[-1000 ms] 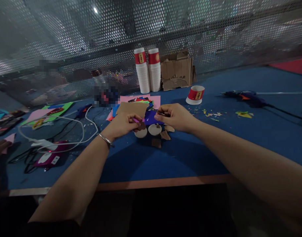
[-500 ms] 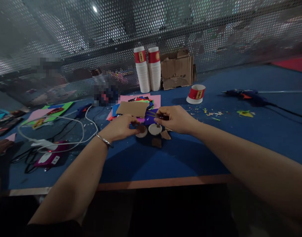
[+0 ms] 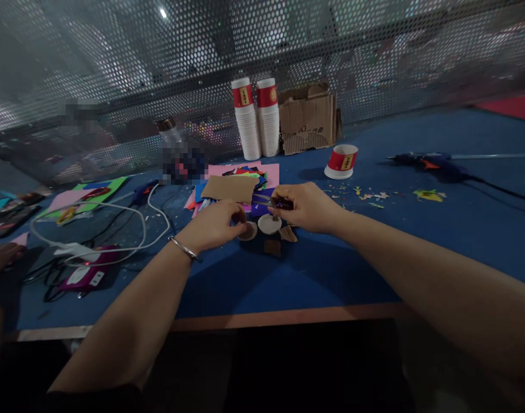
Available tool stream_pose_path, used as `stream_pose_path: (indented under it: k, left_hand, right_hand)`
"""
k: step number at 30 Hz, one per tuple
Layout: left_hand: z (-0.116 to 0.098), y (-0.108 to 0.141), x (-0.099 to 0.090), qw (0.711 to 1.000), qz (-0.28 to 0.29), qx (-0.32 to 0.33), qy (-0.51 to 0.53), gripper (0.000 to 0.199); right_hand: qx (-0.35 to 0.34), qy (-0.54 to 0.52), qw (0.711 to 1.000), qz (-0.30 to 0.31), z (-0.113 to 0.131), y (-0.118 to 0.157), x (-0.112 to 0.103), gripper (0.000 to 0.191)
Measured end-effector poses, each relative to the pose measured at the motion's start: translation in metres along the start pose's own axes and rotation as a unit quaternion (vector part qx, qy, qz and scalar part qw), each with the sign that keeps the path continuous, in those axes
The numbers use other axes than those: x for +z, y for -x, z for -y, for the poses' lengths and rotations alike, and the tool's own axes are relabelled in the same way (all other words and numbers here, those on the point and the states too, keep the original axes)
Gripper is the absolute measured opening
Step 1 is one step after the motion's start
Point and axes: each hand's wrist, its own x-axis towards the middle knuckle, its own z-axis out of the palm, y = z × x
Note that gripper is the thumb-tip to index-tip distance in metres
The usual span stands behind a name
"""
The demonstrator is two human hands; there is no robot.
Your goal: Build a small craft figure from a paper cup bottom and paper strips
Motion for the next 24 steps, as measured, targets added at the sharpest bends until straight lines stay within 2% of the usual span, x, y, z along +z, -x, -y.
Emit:
stream_pose_path:
  k: [6, 12, 17, 24]
  left_hand:
    - [-0.014, 0.003, 0.001, 0.998, 0.001, -0.048, -0.049, 0.037]
    - [-0.012, 0.001, 0.004, 0.997, -0.015, -0.067, -0.022, 0.036]
    - [-0.005, -0.002, 0.006, 0.999, -0.004, -0.05, -0.001, 0.035]
    - [0.003, -0.002, 0.003, 0.998, 0.028, 0.026, 0.043, 0.039]
  right_hand:
    - [0.001, 0.008, 1.0, 0.002, -0.001, 0.0, 0.002, 0.008]
    - [0.002, 0.015, 1.0, 0.01, 0.0, 0.0, 0.002, 0.008]
    - [-0.002, 0.018, 1.0, 0.008, 0.0, 0.0, 0.002, 0.007]
    - [-0.006, 0.025, 1.0, 0.012, 0.002, 0.0, 0.0, 0.007]
